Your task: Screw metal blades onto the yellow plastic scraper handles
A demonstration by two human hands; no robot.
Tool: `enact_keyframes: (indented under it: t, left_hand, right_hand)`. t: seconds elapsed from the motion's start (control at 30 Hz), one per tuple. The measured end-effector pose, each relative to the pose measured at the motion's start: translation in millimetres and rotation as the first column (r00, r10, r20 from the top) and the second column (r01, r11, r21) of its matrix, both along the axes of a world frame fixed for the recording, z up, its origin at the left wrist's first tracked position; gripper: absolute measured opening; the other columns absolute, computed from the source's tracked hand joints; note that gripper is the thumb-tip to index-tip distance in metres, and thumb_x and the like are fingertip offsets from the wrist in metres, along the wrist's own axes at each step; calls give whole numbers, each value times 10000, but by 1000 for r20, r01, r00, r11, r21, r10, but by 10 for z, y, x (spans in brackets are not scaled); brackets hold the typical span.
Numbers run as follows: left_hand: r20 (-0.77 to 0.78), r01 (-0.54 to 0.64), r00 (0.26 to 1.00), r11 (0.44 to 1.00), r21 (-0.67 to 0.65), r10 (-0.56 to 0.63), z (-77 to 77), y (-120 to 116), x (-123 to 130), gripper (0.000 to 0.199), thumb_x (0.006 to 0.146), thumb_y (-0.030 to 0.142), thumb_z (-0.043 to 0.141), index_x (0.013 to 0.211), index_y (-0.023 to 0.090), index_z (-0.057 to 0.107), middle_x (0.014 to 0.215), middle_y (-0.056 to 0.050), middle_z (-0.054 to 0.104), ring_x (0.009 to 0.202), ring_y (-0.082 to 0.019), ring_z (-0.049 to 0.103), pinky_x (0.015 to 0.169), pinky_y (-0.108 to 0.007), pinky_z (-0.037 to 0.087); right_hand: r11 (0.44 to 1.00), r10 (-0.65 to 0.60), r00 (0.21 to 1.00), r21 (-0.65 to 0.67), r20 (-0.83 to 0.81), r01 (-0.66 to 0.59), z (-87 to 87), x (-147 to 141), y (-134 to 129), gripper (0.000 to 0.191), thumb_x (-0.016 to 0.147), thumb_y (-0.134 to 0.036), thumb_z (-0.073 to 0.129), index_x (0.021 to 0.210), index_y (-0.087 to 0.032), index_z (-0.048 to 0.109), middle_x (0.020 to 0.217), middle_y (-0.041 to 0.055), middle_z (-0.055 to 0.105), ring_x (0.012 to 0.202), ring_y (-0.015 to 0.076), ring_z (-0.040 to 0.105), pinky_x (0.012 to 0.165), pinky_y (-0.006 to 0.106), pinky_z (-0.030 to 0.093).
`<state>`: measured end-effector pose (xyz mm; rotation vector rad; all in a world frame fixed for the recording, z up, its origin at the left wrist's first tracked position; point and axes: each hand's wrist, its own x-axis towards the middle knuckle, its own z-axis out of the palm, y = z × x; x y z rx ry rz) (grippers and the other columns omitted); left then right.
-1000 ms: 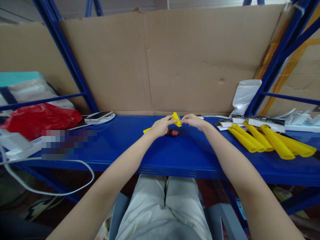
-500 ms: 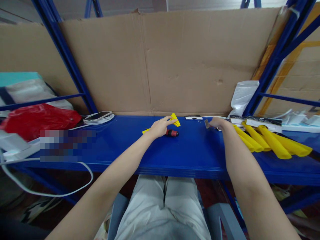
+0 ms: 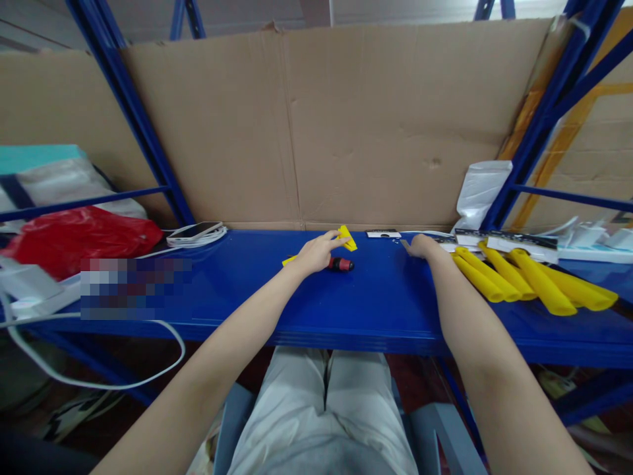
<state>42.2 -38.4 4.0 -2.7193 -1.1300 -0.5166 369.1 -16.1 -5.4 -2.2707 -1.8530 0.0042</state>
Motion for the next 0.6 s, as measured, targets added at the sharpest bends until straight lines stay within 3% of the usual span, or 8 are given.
enact_keyframes:
  t: [0.1,0.23,0.6]
  left_hand:
    - [-6,-3,1000,1000,-6,3,12,-9,3,723,824,-26,480,1460,316,513,1526,-42,492,1315,-241,562,1068,-360,477]
    - [-4,-1,1000,1000,-11,1,20,-14,6,728,817,-33,480,1456,314,518,1527,-37,498,1325,-236,557,1078,-358,474]
    - [21,31,999,1000,-6,-31,12,-1,4,762,790,-62,476,1465,290,507,1564,-17,468,1375,-201,515,1149,-371,420]
  right_hand:
    - [990,-63,996,-125,66,71,13,-82,-20,235,842,-258,593,932,-155,784,875,134,758,806,248,724,697,298,524]
    - [987,-73,988,-131,140,91,14,-155,-31,347,878,-243,534,1116,-125,758,1141,173,735,1033,278,711,839,321,529]
    - [983,-116,983,-126,145,135,-68,-166,17,400,945,-286,482,1230,-99,690,1206,215,686,1135,283,662,939,371,502]
